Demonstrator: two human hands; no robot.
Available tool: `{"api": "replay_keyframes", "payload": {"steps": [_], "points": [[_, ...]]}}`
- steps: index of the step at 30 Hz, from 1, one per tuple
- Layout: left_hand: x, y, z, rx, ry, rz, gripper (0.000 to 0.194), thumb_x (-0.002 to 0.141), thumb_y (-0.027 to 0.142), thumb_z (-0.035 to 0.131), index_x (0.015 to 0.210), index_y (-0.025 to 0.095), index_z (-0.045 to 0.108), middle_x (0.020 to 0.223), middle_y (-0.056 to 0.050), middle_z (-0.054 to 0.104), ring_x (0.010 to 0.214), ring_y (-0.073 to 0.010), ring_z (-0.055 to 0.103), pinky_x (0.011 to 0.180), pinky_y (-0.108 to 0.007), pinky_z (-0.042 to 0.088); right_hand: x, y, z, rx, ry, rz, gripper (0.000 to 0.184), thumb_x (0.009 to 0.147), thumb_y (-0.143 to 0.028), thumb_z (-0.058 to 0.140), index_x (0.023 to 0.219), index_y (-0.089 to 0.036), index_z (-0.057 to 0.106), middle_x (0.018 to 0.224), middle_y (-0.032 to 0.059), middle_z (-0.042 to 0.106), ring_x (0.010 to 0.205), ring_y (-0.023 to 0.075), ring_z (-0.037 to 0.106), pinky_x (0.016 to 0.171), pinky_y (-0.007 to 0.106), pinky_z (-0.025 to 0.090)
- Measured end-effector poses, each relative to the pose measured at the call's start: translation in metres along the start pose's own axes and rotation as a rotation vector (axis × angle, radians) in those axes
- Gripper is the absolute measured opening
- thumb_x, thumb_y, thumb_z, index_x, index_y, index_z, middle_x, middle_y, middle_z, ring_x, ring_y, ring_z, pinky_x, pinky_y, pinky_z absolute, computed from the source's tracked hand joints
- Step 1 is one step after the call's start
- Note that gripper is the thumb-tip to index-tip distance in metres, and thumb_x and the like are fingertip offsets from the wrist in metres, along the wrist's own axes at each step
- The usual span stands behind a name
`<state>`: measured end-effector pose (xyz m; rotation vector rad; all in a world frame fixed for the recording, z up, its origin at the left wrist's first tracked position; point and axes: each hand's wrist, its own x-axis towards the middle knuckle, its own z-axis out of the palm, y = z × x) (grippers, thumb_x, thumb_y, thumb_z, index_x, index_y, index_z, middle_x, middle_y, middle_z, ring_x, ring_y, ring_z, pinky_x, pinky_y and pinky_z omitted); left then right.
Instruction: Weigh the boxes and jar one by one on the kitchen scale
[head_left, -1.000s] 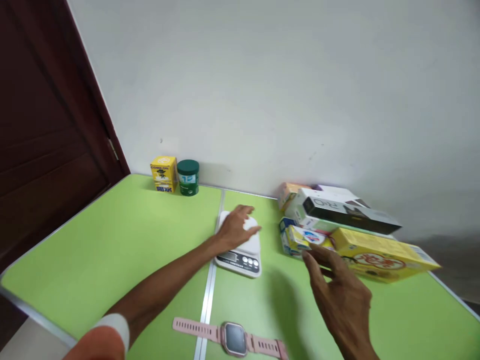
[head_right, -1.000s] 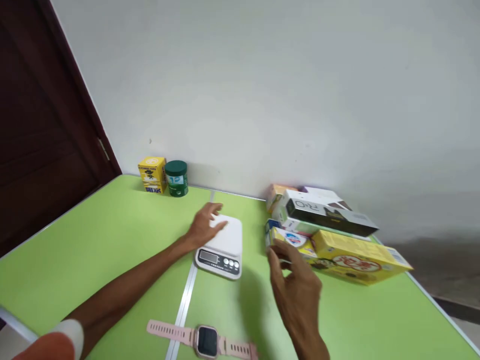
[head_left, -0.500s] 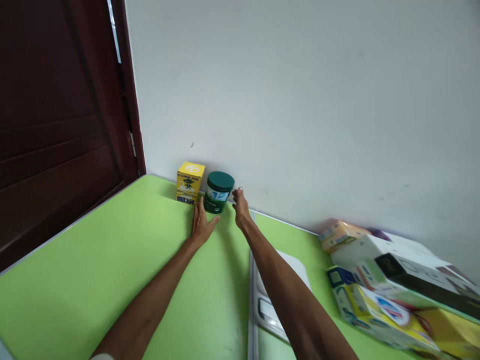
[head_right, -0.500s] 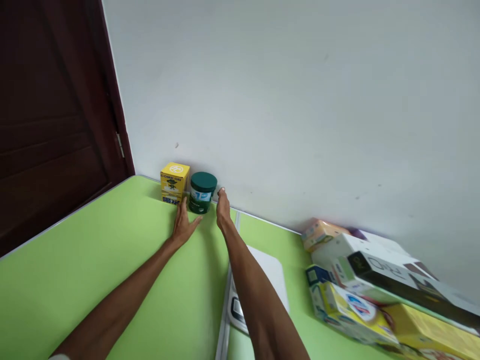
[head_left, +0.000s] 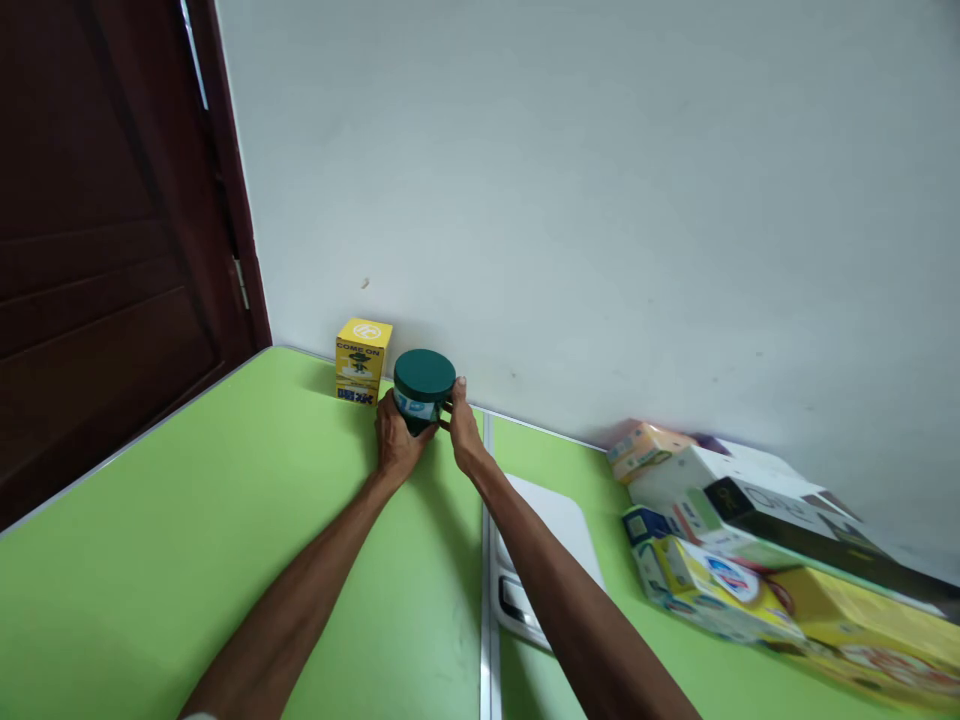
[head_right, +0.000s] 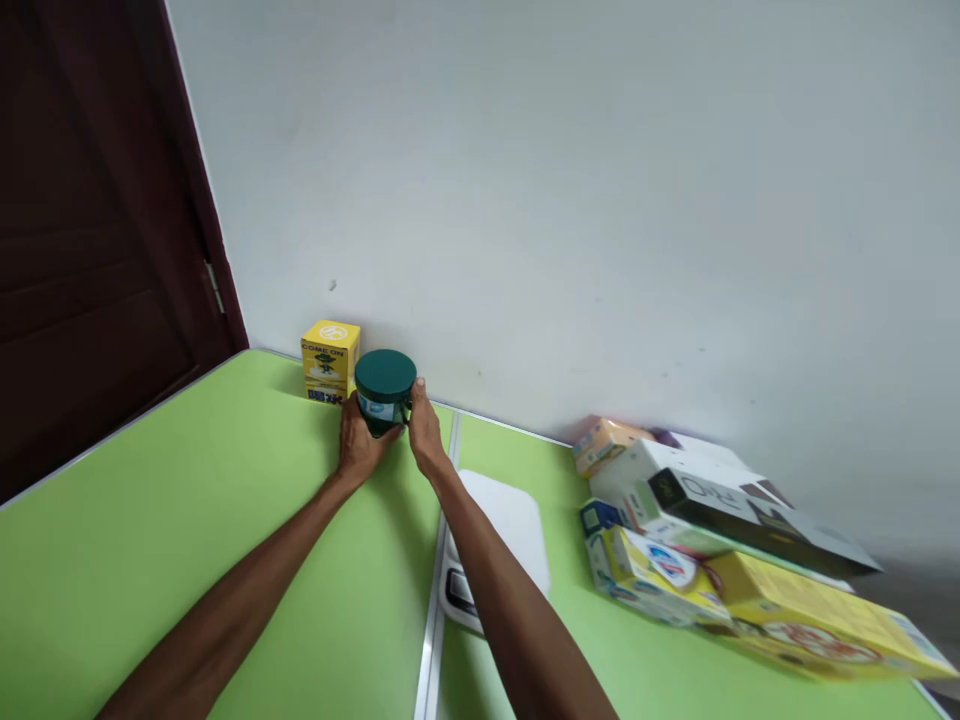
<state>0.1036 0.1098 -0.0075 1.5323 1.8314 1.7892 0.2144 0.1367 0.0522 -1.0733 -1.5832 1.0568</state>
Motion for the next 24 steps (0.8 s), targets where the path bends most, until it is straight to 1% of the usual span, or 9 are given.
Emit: {"api": "replay_keyframes", "payload": {"steps": [3, 6, 9, 11, 13, 15, 18, 21, 24], "points": [[-0.015, 0.029, -0.02, 0.033, -0.029, 0.062, 0.094, 0.071, 0.047, 0.089, 0.144, 0.018, 0.039, 0.134, -0.019, 0.058, 0.13, -0.0372, 0.059, 0.109, -0.051, 0.048, -0.035, -0.029, -0.022, 0.056, 0.032, 0.035, 0.091, 0.091, -0.09, 0.023, 0.145, -0.026, 0.06, 0.145, 0.01, 0.065, 0.137, 0.0308, 0.057, 0.11, 0.05, 0.051], [-0.031, 0.067, -0.032, 0.019, -0.081, 0.102, 0.096, 0.066, 0.047, 0.092, 0.143, 0.02, 0.04, 0.131, -0.016, 0.06, 0.127, -0.0358, 0.061, 0.107, -0.049, 0.05, -0.073, -0.059, -0.054, -0.014, 0.069, 0.006, 0.086, 0.092, -0.088, 0.03, 0.136, -0.023, 0.065, 0.141, 0.0113, 0.066, 0.129, 0.0324, 0.061, 0.107, 0.051, 0.053], [-0.053, 0.106, -0.03, -0.04, -0.169, 0.127, 0.096, 0.064, 0.046, 0.093, 0.141, 0.021, 0.042, 0.13, -0.015, 0.061, 0.126, -0.0351, 0.061, 0.106, -0.048, 0.051, -0.111, -0.077, -0.092, -0.125, 0.122, -0.021, 0.08, 0.092, -0.086, 0.035, 0.125, -0.022, 0.069, 0.125, 0.0107, 0.073, 0.116, 0.0313, 0.065, 0.102, 0.049, 0.056], [-0.07, 0.127, -0.024, -0.08, -0.244, 0.12, 0.095, 0.063, 0.044, 0.094, 0.14, 0.021, 0.043, 0.131, -0.016, 0.061, 0.127, -0.0353, 0.061, 0.106, -0.048, 0.051, -0.133, -0.081, -0.116, -0.169, 0.164, 0.002, 0.08, 0.092, -0.087, 0.035, 0.12, -0.021, 0.07, 0.117, 0.0112, 0.074, 0.11, 0.0316, 0.067, 0.094, 0.048, 0.059], [-0.086, 0.142, -0.016, -0.106, -0.316, 0.103, 0.094, 0.062, 0.041, 0.093, 0.14, 0.021, 0.044, 0.132, -0.016, 0.061, 0.129, -0.0354, 0.06, 0.107, -0.048, 0.05, -0.151, -0.078, -0.136, -0.18, 0.197, 0.036, 0.08, 0.091, -0.087, 0.035, 0.118, -0.021, 0.07, 0.116, 0.012, 0.074, 0.106, 0.0322, 0.068, 0.088, 0.046, 0.061], [-0.102, 0.152, -0.01, -0.11, -0.375, 0.082, 0.092, 0.062, 0.038, 0.093, 0.139, 0.021, 0.044, 0.132, -0.015, 0.062, 0.129, -0.0351, 0.06, 0.108, -0.049, 0.05, -0.165, -0.07, -0.151, -0.173, 0.229, 0.06, 0.078, 0.091, -0.087, 0.036, 0.117, -0.023, 0.071, 0.117, 0.0123, 0.074, 0.105, 0.0323, 0.069, 0.085, 0.044, 0.062], [-0.119, 0.159, -0.003, -0.109, -0.439, 0.058, 0.091, 0.063, 0.037, 0.092, 0.139, 0.023, 0.045, 0.133, -0.014, 0.061, 0.13, -0.0345, 0.06, 0.109, -0.05, 0.049, -0.18, -0.058, -0.164, -0.185, 0.268, 0.079, 0.078, 0.09, -0.088, 0.035, 0.112, -0.023, 0.072, 0.11, 0.0123, 0.075, 0.1, 0.0321, 0.07, 0.082, 0.044, 0.063], [-0.129, 0.158, 0.001, -0.109, -0.477, 0.045, 0.091, 0.063, 0.037, 0.092, 0.139, 0.023, 0.044, 0.134, -0.013, 0.061, 0.13, -0.0337, 0.059, 0.109, -0.049, 0.049, -0.19, -0.048, -0.169, -0.218, 0.299, 0.081, 0.078, 0.091, -0.088, 0.034, 0.108, -0.022, 0.072, 0.099, 0.0101, 0.075, 0.094, 0.0305, 0.07, 0.082, 0.045, 0.062], [-0.133, 0.154, 0.003, -0.089, -0.488, 0.042, 0.093, 0.062, 0.037, 0.093, 0.139, 0.02, 0.044, 0.133, -0.015, 0.061, 0.129, -0.0342, 0.06, 0.11, -0.05, 0.048, -0.196, -0.044, -0.17, -0.214, 0.316, 0.067, 0.076, 0.092, -0.086, 0.034, 0.106, -0.022, 0.072, 0.097, 0.0094, 0.075, 0.097, 0.0301, 0.069, 0.085, 0.044, 0.062]]}}
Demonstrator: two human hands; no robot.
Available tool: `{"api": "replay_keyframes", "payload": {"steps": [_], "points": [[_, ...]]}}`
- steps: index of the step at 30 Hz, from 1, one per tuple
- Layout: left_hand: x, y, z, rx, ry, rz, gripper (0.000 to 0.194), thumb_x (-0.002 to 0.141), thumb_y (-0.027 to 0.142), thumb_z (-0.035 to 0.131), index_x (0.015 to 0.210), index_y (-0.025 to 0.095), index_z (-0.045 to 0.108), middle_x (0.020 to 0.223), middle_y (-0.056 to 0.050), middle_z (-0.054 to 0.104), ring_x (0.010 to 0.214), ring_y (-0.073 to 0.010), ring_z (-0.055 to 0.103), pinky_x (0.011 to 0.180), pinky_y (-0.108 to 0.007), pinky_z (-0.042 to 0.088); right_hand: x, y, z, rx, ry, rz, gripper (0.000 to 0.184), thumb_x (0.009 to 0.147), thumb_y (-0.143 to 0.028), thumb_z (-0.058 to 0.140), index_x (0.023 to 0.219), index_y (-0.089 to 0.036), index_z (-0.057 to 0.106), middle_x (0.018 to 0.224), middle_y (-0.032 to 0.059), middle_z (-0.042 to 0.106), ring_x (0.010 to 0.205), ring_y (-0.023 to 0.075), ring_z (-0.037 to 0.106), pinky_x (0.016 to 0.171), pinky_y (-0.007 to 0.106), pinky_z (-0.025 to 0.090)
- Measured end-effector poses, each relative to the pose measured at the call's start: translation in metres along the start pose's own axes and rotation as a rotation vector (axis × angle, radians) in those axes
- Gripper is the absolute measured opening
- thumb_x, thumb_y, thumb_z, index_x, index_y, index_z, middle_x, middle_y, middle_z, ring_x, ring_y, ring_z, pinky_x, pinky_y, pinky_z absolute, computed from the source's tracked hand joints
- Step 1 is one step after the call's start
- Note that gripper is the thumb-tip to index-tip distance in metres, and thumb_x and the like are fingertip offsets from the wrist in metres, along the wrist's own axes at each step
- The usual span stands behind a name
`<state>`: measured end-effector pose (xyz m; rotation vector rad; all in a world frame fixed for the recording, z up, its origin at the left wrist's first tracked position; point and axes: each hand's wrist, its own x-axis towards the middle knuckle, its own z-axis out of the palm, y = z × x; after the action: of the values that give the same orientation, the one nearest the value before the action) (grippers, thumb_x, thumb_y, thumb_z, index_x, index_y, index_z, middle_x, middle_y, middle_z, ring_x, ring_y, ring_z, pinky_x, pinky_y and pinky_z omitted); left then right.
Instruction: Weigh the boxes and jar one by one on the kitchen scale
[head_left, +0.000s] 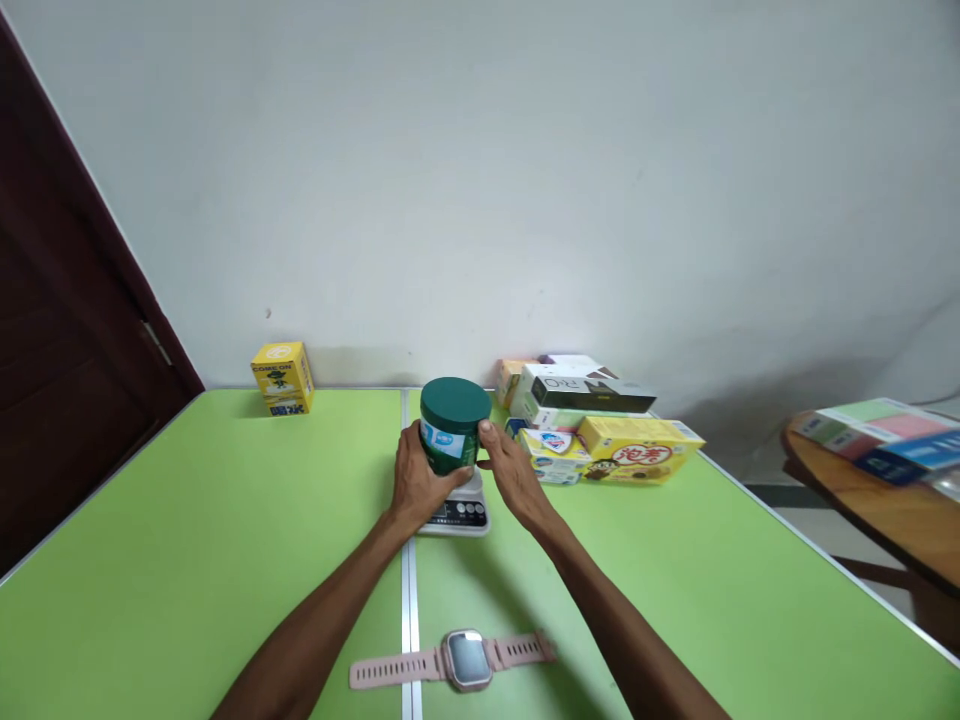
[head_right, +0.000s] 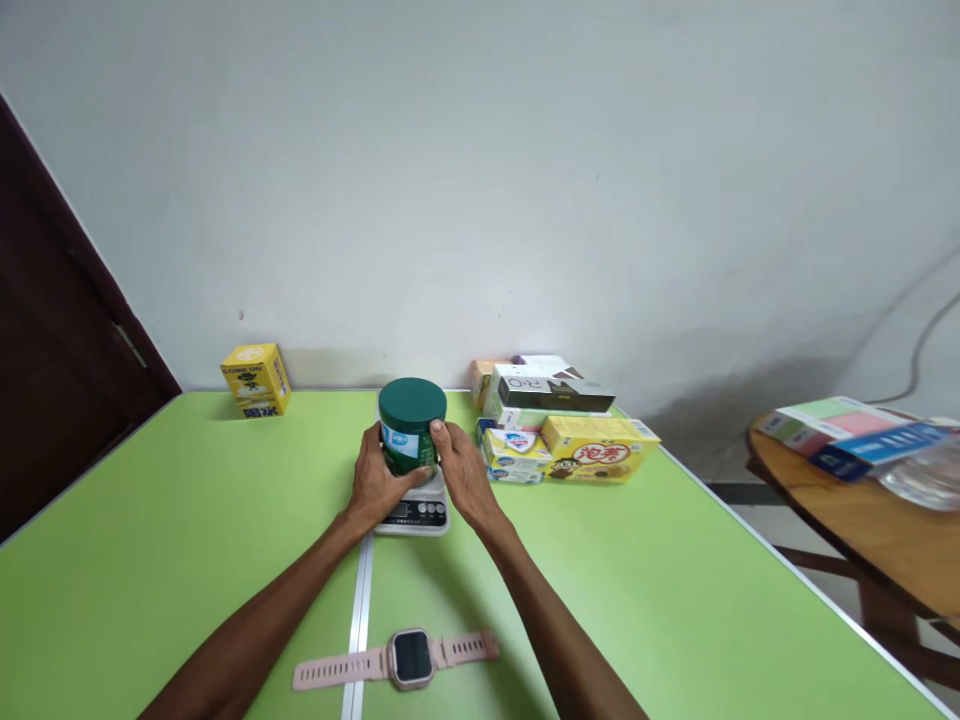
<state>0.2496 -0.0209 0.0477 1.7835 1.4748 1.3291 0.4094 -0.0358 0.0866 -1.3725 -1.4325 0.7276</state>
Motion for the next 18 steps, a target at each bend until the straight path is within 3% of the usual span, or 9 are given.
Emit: {"api": "replay_keyframes", "payload": {"steps": [5, 8, 11, 13, 16, 18], "points": [[-0.001, -0.005, 0.005, 0.015, 0.008, 0.052, 0.092, 0.063, 0.036, 0.092, 0.139, 0.02, 0.044, 0.132, -0.014, 0.061, 0.129, -0.0334, 0.06, 0.109, -0.05, 0.049, -0.005, 0.003, 0.001, 0.049, -0.006, 0.001, 0.072, 0.094, -0.083, 0.036, 0.106, -0.023, 0.074, 0.103, 0.0119, 0.075, 0.103, 0.0338, 0.069, 0.087, 0.049, 0.061], [-0.003, -0.008, 0.002, 0.025, -0.02, 0.058, 0.094, 0.065, 0.036, 0.091, 0.143, 0.021, 0.042, 0.137, -0.016, 0.059, 0.134, -0.0344, 0.058, 0.113, -0.052, 0.047, -0.012, 0.006, -0.002, 0.133, -0.045, 0.019, 0.071, 0.095, -0.08, 0.04, 0.124, -0.024, 0.072, 0.124, 0.0129, 0.073, 0.116, 0.0356, 0.067, 0.092, 0.051, 0.061], [-0.008, -0.017, -0.012, 0.037, -0.072, 0.045, 0.106, 0.062, 0.04, 0.092, 0.151, 0.02, 0.036, 0.148, -0.018, 0.052, 0.143, -0.0372, 0.051, 0.119, -0.055, 0.041, -0.023, 0.013, -0.013, 0.199, -0.008, 0.111, 0.075, 0.094, -0.081, 0.043, 0.143, -0.026, 0.061, 0.146, 0.0138, 0.063, 0.129, 0.0351, 0.063, 0.1, 0.052, 0.058], [-0.011, -0.024, -0.027, 0.026, -0.079, 0.032, 0.114, 0.061, 0.044, 0.093, 0.154, 0.021, 0.032, 0.154, -0.02, 0.047, 0.147, -0.0379, 0.047, 0.122, -0.056, 0.038, -0.03, 0.019, -0.024, 0.209, 0.048, 0.155, 0.076, 0.093, -0.081, 0.045, 0.144, -0.027, 0.06, 0.151, 0.0141, 0.06, 0.132, 0.035, 0.062, 0.104, 0.054, 0.056], [-0.008, -0.029, -0.049, 0.004, -0.055, 0.005, 0.115, 0.064, 0.05, 0.091, 0.156, 0.021, 0.029, 0.159, -0.022, 0.044, 0.15, -0.0379, 0.044, 0.123, -0.058, 0.036, -0.037, 0.025, -0.032, 0.19, 0.057, 0.14, 0.074, 0.091, -0.079, 0.051, 0.142, -0.026, 0.061, 0.152, 0.0142, 0.059, 0.137, 0.0349, 0.058, 0.11, 0.056, 0.051], [0.0, -0.023, -0.056, -0.002, -0.065, -0.008, 0.114, 0.066, 0.055, 0.089, 0.157, 0.02, 0.029, 0.161, -0.023, 0.043, 0.152, -0.0381, 0.042, 0.123, -0.058, 0.035, -0.035, 0.025, -0.025, 0.158, 0.022, 0.107, 0.08, 0.085, -0.075, 0.065, 0.147, -0.023, 0.056, 0.155, 0.0165, 0.055, 0.141, 0.0358, 0.054, 0.114, 0.056, 0.047]]}}
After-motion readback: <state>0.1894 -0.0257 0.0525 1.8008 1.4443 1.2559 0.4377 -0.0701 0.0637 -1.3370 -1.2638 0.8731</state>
